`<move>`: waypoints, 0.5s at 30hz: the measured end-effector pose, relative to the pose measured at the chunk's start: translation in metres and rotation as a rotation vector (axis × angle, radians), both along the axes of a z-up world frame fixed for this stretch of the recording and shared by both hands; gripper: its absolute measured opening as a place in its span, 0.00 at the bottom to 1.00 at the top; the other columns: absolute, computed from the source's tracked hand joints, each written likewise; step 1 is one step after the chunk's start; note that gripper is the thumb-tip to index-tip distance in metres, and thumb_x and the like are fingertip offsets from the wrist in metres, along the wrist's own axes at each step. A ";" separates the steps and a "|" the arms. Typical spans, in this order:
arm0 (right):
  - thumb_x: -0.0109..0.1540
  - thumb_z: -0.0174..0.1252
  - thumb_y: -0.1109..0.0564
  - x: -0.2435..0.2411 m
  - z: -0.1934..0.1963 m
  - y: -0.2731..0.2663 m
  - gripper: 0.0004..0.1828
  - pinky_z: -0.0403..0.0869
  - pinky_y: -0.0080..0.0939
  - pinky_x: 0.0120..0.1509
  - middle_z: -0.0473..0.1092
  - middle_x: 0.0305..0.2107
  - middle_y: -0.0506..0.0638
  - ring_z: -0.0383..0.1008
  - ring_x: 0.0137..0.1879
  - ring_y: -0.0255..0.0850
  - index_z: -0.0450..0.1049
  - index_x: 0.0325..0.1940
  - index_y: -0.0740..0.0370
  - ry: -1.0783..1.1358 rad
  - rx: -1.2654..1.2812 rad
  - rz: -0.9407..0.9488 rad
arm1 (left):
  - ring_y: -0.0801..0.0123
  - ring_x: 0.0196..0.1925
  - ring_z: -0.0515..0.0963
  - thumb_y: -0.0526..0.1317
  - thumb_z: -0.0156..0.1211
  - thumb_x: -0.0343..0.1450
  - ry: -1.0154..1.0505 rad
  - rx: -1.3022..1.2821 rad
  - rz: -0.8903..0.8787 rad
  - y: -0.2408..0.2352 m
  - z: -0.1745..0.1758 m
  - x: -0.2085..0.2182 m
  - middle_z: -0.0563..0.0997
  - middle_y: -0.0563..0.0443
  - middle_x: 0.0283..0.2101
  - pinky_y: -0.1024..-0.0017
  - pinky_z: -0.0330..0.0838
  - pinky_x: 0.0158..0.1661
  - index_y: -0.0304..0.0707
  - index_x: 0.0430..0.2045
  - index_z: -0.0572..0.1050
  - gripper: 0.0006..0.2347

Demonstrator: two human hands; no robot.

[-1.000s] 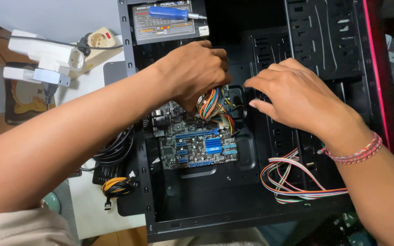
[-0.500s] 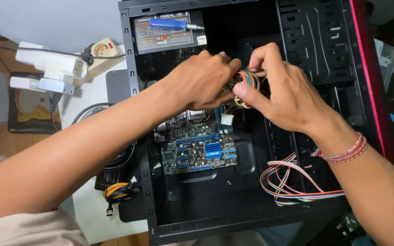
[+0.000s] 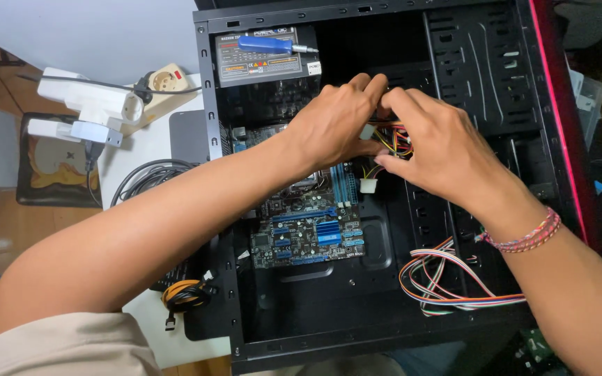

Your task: The person works inside an open desktop computer case, routing and connecting power cables to the motherboard, using a screwdriver to fasten components, adjusting the motherboard position in the case, and handling a RAM module and a small brush near the board.

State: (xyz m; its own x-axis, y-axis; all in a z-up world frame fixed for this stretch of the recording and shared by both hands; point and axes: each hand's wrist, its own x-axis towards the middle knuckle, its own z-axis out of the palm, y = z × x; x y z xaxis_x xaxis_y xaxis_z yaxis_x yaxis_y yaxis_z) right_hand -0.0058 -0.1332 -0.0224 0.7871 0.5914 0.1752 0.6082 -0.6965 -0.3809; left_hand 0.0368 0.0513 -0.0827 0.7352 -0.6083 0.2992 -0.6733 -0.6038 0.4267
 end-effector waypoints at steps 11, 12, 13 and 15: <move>0.47 0.67 0.65 -0.007 -0.008 0.002 0.23 0.75 0.48 0.50 0.71 0.39 0.53 0.72 0.47 0.51 0.74 0.46 0.64 -0.247 -0.246 0.052 | 0.46 0.40 0.83 0.42 0.77 0.54 0.052 0.333 0.149 0.015 0.005 -0.005 0.81 0.41 0.38 0.54 0.79 0.36 0.36 0.31 0.78 0.17; 0.48 0.66 0.66 -0.008 -0.010 0.002 0.22 0.74 0.47 0.50 0.71 0.40 0.52 0.72 0.47 0.50 0.75 0.47 0.63 -0.268 -0.255 0.052 | 0.46 0.41 0.83 0.43 0.78 0.52 0.043 0.427 0.185 0.015 0.000 -0.007 0.81 0.39 0.37 0.55 0.79 0.36 0.34 0.29 0.79 0.19; 0.48 0.66 0.66 -0.009 -0.008 0.003 0.22 0.74 0.47 0.50 0.71 0.40 0.52 0.72 0.47 0.50 0.75 0.47 0.63 -0.270 -0.256 0.051 | 0.46 0.41 0.83 0.43 0.78 0.52 0.040 0.426 0.185 0.016 -0.006 -0.007 0.81 0.39 0.37 0.55 0.79 0.36 0.34 0.29 0.79 0.19; 0.47 0.66 0.66 -0.010 -0.005 0.004 0.23 0.73 0.47 0.48 0.72 0.40 0.51 0.72 0.48 0.49 0.75 0.46 0.62 -0.309 -0.267 0.065 | 0.45 0.42 0.83 0.49 0.79 0.55 0.155 0.471 0.179 0.017 -0.018 -0.007 0.81 0.40 0.37 0.54 0.79 0.37 0.33 0.34 0.78 0.23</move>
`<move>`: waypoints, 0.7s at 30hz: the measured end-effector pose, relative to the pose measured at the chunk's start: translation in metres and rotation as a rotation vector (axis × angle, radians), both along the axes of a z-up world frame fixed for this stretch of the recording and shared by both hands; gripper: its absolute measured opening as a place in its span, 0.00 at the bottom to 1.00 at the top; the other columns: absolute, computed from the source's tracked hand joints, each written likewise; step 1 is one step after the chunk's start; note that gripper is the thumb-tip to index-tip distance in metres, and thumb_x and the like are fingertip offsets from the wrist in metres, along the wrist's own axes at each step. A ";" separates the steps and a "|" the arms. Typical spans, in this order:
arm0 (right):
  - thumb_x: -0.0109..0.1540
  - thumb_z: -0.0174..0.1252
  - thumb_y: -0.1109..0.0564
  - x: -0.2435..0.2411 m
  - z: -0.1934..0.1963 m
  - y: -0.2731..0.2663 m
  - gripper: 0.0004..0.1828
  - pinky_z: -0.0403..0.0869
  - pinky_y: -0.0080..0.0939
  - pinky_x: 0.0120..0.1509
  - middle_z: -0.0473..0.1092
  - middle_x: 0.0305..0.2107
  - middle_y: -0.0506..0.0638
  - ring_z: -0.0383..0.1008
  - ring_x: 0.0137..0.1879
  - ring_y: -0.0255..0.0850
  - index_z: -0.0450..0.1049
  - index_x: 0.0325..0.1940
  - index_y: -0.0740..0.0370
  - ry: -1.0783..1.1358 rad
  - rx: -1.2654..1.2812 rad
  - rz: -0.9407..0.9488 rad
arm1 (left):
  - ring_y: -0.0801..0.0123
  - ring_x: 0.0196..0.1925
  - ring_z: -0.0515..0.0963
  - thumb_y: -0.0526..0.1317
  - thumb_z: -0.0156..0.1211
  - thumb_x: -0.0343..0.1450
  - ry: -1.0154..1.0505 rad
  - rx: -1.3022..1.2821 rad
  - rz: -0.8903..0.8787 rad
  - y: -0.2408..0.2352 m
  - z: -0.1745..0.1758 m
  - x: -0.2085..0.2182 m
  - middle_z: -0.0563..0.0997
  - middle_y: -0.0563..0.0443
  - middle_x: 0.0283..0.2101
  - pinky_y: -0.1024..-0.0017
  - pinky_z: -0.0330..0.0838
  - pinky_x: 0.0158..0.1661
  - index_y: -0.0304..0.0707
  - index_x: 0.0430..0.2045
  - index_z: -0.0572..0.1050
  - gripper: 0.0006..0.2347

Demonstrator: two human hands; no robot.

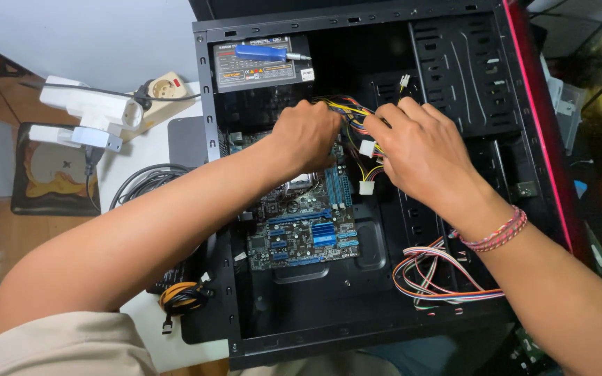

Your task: The person works inside an open desktop computer case, routing and connecting power cables to the motherboard, using a screwdriver to fasten components, adjusting the motherboard position in the case, and handling a RAM module and a small brush near the board.

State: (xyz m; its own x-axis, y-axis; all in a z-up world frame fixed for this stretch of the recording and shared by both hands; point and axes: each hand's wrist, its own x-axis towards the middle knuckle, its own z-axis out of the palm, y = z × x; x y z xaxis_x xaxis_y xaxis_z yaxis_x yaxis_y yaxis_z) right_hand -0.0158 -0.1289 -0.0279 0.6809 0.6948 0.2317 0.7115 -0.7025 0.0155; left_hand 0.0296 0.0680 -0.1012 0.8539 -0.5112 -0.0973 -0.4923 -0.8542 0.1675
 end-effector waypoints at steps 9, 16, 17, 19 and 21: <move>0.46 0.63 0.66 0.002 -0.002 -0.005 0.21 0.73 0.46 0.48 0.73 0.40 0.51 0.73 0.47 0.48 0.75 0.44 0.63 -0.009 -0.063 0.009 | 0.51 0.40 0.84 0.40 0.67 0.69 -0.274 -0.136 -0.176 -0.006 -0.061 0.009 0.81 0.44 0.37 0.57 0.80 0.33 0.38 0.35 0.78 0.07; 0.49 0.63 0.63 0.003 0.005 -0.008 0.15 0.74 0.47 0.49 0.72 0.36 0.51 0.74 0.44 0.48 0.74 0.40 0.64 0.051 -0.076 0.011 | 0.38 0.41 0.81 0.42 0.65 0.66 0.011 -0.236 -0.015 -0.013 -0.016 0.009 0.81 0.33 0.38 0.51 0.79 0.37 0.27 0.32 0.79 0.12; 0.49 0.65 0.61 0.003 0.006 -0.009 0.15 0.74 0.48 0.49 0.72 0.36 0.52 0.73 0.44 0.49 0.74 0.40 0.64 0.055 -0.048 0.030 | 0.39 0.41 0.82 0.41 0.64 0.67 0.111 -0.293 -0.008 -0.013 -0.010 0.009 0.82 0.32 0.37 0.52 0.77 0.42 0.30 0.32 0.80 0.11; 0.50 0.67 0.59 0.003 0.007 -0.009 0.16 0.74 0.49 0.48 0.72 0.36 0.52 0.73 0.44 0.49 0.74 0.40 0.63 0.062 -0.019 0.050 | 0.39 0.42 0.82 0.40 0.63 0.67 0.213 -0.350 -0.001 -0.016 -0.006 0.012 0.83 0.31 0.36 0.53 0.76 0.46 0.32 0.33 0.82 0.09; 0.48 0.71 0.55 0.003 0.009 -0.009 0.21 0.74 0.49 0.48 0.71 0.36 0.52 0.73 0.44 0.50 0.74 0.40 0.64 0.072 -0.010 0.066 | 0.45 0.43 0.83 0.37 0.60 0.65 0.332 -0.425 0.096 -0.022 -0.010 0.016 0.84 0.32 0.36 0.58 0.77 0.46 0.36 0.33 0.83 0.09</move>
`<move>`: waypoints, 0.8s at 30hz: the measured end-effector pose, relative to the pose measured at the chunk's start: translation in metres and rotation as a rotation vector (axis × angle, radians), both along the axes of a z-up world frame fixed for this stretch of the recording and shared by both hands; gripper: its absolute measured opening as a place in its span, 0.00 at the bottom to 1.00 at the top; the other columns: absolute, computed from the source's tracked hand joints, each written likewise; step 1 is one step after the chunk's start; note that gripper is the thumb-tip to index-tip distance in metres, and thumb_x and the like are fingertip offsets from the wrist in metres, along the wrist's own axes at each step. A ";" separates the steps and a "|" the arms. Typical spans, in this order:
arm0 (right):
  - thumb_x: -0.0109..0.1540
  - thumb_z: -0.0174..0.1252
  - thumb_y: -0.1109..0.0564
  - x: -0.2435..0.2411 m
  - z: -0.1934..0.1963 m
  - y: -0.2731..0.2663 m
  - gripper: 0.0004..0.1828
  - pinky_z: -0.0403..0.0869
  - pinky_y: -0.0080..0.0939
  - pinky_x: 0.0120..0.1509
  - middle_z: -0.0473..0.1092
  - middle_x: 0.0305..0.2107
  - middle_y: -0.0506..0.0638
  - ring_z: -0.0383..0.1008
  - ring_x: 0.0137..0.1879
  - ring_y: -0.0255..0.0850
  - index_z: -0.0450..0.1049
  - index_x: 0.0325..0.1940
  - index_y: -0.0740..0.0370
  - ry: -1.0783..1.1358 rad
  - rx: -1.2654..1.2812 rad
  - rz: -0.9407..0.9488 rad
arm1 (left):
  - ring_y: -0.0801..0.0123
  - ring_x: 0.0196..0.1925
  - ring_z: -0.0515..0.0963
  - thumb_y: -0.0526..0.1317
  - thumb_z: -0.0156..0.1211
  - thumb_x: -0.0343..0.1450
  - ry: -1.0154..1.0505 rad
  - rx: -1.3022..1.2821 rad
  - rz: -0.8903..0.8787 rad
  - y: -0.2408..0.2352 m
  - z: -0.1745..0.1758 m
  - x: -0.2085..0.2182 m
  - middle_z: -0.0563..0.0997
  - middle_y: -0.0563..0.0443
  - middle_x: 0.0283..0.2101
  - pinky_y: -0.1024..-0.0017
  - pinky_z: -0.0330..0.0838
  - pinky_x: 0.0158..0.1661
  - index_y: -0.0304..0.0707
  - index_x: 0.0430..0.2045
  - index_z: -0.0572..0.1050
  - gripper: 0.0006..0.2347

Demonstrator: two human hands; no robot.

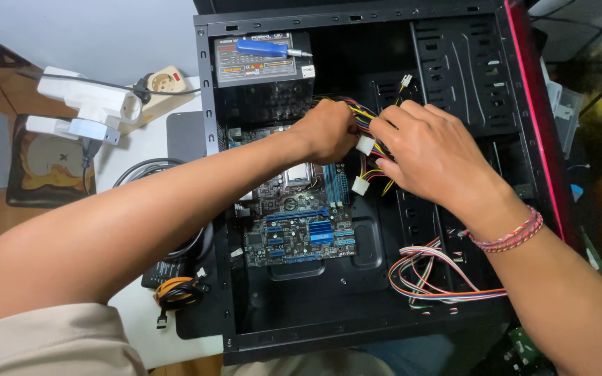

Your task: The person works inside an open desktop computer case, routing and connecting power cables to the motherboard, using a screwdriver to fasten components, adjusting the motherboard position in the case, and handling a RAM module and a small brush near the board.

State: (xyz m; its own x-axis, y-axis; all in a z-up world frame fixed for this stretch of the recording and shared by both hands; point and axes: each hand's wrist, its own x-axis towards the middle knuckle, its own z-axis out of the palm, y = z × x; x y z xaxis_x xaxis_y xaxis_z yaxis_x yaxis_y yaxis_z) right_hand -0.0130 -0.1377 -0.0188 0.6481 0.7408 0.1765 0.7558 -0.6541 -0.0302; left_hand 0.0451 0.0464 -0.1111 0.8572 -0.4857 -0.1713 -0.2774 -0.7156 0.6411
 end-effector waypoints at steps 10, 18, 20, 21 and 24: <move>0.52 0.70 0.54 -0.007 -0.008 0.011 0.15 0.70 0.49 0.46 0.70 0.32 0.52 0.72 0.43 0.50 0.72 0.33 0.62 0.058 -0.014 0.072 | 0.55 0.43 0.85 0.37 0.68 0.59 0.191 0.103 -0.031 -0.021 -0.035 0.027 0.84 0.39 0.38 0.66 0.77 0.44 0.35 0.34 0.83 0.12; 0.53 0.65 0.54 -0.012 -0.046 0.019 0.07 0.72 0.51 0.51 0.73 0.29 0.50 0.74 0.43 0.48 0.79 0.26 0.60 0.228 -0.131 0.220 | 0.50 0.45 0.85 0.37 0.65 0.63 0.135 0.333 -0.224 -0.034 -0.059 0.052 0.84 0.35 0.41 0.64 0.78 0.45 0.29 0.35 0.83 0.12; 0.52 0.64 0.55 -0.010 -0.058 0.014 0.06 0.73 0.51 0.50 0.73 0.28 0.51 0.74 0.44 0.49 0.78 0.24 0.60 0.210 -0.157 0.205 | 0.50 0.46 0.85 0.37 0.66 0.62 0.144 0.320 -0.195 -0.033 -0.048 0.049 0.84 0.34 0.41 0.64 0.78 0.44 0.29 0.35 0.83 0.12; 0.50 0.63 0.56 -0.009 -0.063 0.012 0.06 0.74 0.51 0.50 0.73 0.27 0.52 0.75 0.45 0.50 0.78 0.21 0.61 0.188 -0.181 0.191 | 0.49 0.47 0.85 0.38 0.68 0.60 0.152 0.309 -0.165 -0.032 -0.042 0.047 0.84 0.34 0.41 0.64 0.78 0.44 0.30 0.35 0.83 0.13; 0.51 0.60 0.60 -0.010 -0.084 0.008 0.05 0.77 0.48 0.47 0.73 0.28 0.53 0.76 0.45 0.49 0.77 0.21 0.62 0.091 -0.248 0.113 | 0.46 0.47 0.85 0.37 0.67 0.62 0.013 0.278 -0.164 -0.031 -0.058 0.050 0.83 0.29 0.41 0.62 0.80 0.44 0.27 0.33 0.83 0.11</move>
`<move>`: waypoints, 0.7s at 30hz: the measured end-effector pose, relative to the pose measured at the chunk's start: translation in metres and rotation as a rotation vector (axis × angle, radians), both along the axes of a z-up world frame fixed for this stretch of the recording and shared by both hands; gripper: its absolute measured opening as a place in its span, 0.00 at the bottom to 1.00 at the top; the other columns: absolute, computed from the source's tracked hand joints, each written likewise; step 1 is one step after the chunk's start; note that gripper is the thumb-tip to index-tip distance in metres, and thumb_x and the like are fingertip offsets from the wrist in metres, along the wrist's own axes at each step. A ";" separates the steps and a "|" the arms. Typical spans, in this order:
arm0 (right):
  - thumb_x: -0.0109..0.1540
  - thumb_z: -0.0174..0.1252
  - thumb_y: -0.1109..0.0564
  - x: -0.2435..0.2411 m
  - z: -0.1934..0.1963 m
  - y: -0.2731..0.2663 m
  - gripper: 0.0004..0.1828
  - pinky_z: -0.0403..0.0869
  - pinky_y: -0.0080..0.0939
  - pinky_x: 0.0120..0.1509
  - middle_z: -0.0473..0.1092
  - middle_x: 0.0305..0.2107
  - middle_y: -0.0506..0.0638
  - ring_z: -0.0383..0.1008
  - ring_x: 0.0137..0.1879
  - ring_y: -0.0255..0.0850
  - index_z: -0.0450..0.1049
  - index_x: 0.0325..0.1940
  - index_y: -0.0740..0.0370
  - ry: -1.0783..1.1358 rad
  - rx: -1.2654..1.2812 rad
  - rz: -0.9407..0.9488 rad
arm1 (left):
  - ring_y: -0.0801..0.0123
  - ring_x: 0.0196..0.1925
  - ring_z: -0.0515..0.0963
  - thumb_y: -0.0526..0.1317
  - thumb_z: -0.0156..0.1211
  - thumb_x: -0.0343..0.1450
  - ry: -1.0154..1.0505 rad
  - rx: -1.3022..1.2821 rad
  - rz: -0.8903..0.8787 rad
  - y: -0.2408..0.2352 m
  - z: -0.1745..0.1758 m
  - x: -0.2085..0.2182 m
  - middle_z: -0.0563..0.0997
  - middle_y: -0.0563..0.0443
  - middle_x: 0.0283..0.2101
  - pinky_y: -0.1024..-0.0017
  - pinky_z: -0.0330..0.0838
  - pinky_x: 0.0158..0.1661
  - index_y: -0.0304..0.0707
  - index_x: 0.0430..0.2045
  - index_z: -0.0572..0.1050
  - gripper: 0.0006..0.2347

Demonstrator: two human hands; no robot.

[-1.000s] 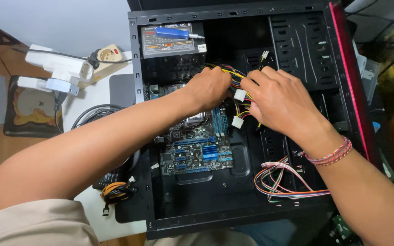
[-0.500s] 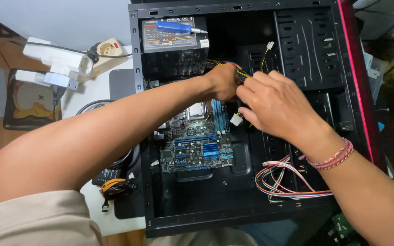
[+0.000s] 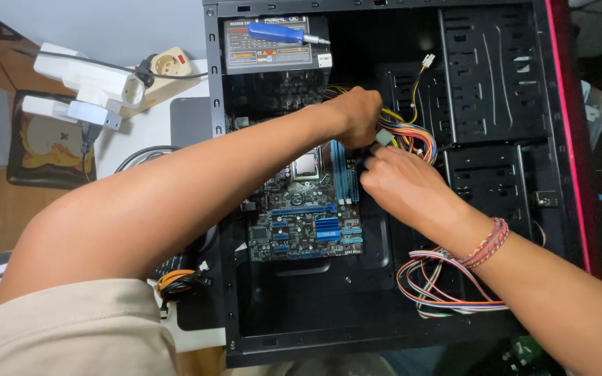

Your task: The person works inside an open desktop computer case, routing and connecting power cables to the motherboard, using a screwdriver to fasten components, adjusting the motherboard position in the case, and handling a RAM module and a small brush near the board.

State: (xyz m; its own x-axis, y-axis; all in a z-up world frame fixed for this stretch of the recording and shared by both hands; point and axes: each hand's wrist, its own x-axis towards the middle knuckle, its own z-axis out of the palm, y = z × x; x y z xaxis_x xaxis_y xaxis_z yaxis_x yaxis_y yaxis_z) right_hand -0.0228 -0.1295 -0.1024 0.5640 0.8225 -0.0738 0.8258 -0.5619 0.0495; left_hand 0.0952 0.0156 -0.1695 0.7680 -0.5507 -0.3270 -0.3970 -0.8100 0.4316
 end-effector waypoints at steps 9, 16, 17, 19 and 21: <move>0.52 0.56 0.62 -0.002 -0.030 -0.007 0.05 0.78 0.47 0.43 0.74 0.36 0.57 0.78 0.47 0.51 0.76 0.28 0.66 -0.126 0.158 0.047 | 0.48 0.40 0.85 0.38 0.72 0.59 -0.286 -0.002 -0.117 0.001 0.039 -0.031 0.83 0.32 0.35 0.60 0.80 0.39 0.30 0.31 0.81 0.12; 0.60 0.52 0.59 0.001 -0.031 0.004 0.12 0.77 0.48 0.36 0.74 0.37 0.57 0.78 0.44 0.50 0.77 0.41 0.66 -0.121 0.036 -0.028 | 0.47 0.45 0.84 0.37 0.66 0.62 -0.174 0.069 -0.205 0.007 0.020 -0.019 0.82 0.30 0.38 0.61 0.80 0.43 0.28 0.30 0.82 0.10; 0.60 0.52 0.59 0.002 -0.035 0.004 0.10 0.78 0.48 0.39 0.74 0.39 0.57 0.78 0.46 0.51 0.77 0.39 0.65 -0.046 0.029 -0.086 | 0.45 0.45 0.84 0.41 0.60 0.67 -0.048 0.021 -0.209 0.007 0.005 -0.013 0.83 0.31 0.38 0.57 0.78 0.44 0.29 0.31 0.83 0.11; 0.60 0.51 0.59 0.003 -0.033 0.006 0.09 0.78 0.49 0.41 0.75 0.41 0.57 0.78 0.47 0.51 0.77 0.37 0.63 0.028 0.020 -0.145 | 0.43 0.44 0.84 0.45 0.54 0.72 0.078 -0.028 -0.212 0.009 -0.001 -0.012 0.84 0.32 0.38 0.54 0.77 0.44 0.29 0.31 0.83 0.15; 0.61 0.51 0.58 0.002 -0.023 0.012 0.10 0.78 0.51 0.38 0.74 0.44 0.59 0.78 0.43 0.53 0.77 0.40 0.62 0.057 -0.128 -0.136 | 0.42 0.45 0.82 0.58 0.46 0.76 0.114 -0.114 0.017 0.013 0.018 -0.020 0.82 0.34 0.39 0.54 0.75 0.47 0.29 0.31 0.81 0.26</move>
State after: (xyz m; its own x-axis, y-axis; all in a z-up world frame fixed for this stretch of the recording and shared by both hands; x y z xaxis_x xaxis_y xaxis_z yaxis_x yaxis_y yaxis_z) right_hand -0.0210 -0.1177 -0.1252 0.6612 0.7207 -0.2081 0.7462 -0.6605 0.0833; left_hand 0.0752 0.0288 -0.1512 0.7390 -0.5767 -0.3483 -0.3274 -0.7592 0.5625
